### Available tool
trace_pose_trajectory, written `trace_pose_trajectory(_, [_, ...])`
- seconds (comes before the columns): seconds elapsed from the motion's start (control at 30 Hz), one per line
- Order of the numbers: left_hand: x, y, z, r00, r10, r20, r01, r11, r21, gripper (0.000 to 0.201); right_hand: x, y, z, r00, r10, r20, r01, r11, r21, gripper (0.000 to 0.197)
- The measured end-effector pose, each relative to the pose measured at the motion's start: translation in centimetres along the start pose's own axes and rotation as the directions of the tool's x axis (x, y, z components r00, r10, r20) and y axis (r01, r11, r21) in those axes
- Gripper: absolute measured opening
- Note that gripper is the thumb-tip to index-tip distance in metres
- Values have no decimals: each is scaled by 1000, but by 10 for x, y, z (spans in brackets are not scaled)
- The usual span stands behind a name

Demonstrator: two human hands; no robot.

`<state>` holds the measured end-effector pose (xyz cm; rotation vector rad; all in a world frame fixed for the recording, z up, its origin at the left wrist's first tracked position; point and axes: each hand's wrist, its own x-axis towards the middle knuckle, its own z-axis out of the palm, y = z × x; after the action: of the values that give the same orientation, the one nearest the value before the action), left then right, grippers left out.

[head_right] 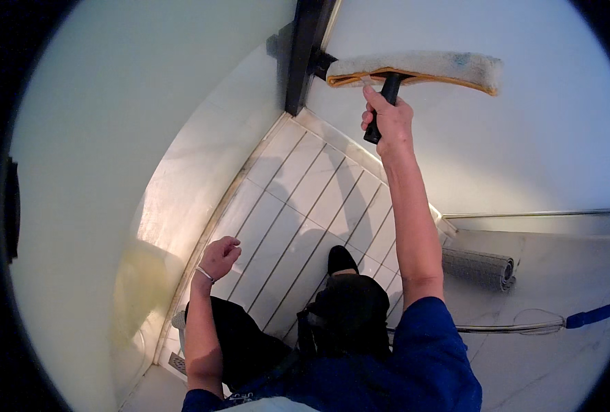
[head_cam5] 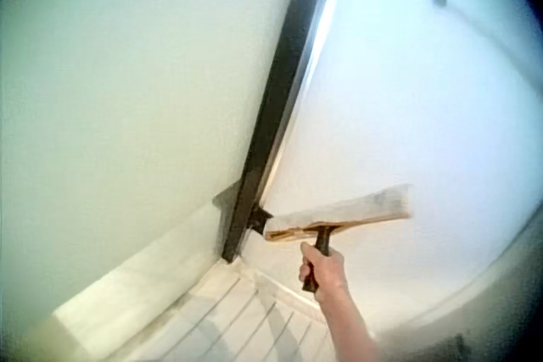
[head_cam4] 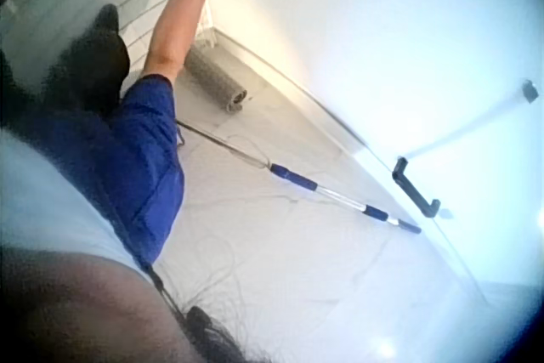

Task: The person cleans a shower stall using a squeegee to wipe the glass door and walls, followed by a mop to clean the floor. They then use a handheld shower head to rinse the surfaces and the shower head itself.

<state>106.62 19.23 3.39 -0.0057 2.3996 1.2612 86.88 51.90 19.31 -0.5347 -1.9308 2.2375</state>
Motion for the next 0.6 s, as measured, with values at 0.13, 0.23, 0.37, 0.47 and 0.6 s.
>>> trace_pose_trajectory(0.13, [0, -1, 1, 1000, 12, -15, -12, 1000, -29, 21, -11, -11, -1, 983, -151, 102, 151, 989, 10, 27])
trace_pose_trajectory(0.23, [3, -1, 2, 999, 37, 11, -37, 999, 6, 21, -10, -12, 11, 996, -95, 4, 95, 995, -5, 28])
trace_pose_trajectory(0.37, [5, -2, 5, 1000, 12, 1, -12, 1000, 3, 21, 11, -4, 32, 988, 146, 52, -155, 957, 244, 26])
trace_pose_trajectory(0.47, [6, -3, 9, 999, 7, 33, -8, 1000, 22, 22, 24, 8, 25, 986, 95, 140, -143, 912, 385, 27])
trace_pose_trajectory(0.6, [4, -2, 11, 999, 10, 36, -10, 1000, 22, 24, 10, 34, -9, 976, 182, 118, -217, 828, 517, 29])
